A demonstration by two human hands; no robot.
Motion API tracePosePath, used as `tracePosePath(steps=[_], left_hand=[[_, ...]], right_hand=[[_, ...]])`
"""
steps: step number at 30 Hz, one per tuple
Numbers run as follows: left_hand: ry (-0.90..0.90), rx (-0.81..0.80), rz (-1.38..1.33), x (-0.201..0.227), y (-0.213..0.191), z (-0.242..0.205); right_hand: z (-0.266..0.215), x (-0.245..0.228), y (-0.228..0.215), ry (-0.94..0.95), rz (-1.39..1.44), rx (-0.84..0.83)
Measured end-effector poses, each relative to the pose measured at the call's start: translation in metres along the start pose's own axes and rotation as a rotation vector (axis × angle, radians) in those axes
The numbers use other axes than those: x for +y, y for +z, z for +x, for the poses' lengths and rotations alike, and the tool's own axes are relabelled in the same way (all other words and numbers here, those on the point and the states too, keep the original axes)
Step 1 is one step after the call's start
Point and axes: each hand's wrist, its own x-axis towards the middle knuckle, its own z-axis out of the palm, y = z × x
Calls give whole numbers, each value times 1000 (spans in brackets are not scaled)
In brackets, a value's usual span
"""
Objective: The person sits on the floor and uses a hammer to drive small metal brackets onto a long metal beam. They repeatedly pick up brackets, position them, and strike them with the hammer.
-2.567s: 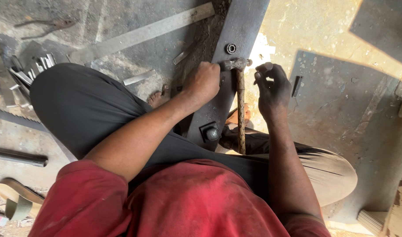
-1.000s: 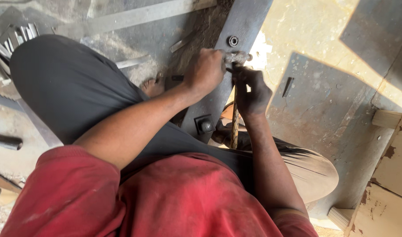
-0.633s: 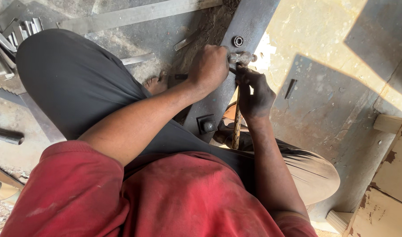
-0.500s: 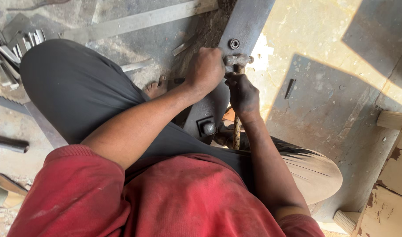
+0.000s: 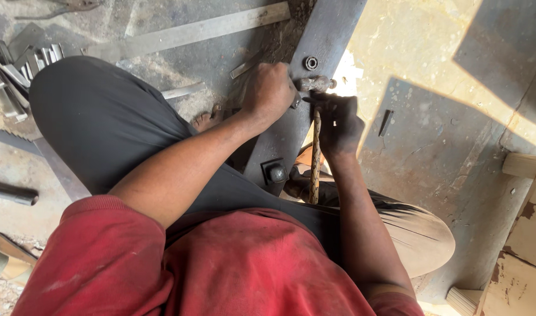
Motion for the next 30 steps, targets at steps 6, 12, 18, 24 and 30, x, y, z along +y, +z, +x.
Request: tracePosePath(steps=[6, 12, 18, 24, 30], left_hand=[[45, 90, 17, 7, 0, -1], [36, 77, 33, -2, 5, -5], [31, 81, 4, -32, 14, 12], [-370, 18, 76, -77, 23, 21], [-416, -209, 187, -60, 25, 19]], right_hand=[[-2, -7, 3, 220, -167, -253], [-4, -7, -6, -111, 67, -22], [3, 8, 8, 253, 16, -100], [2, 58, -39, 506, 292, 84], [-21, 72, -12, 683, -44, -503]])
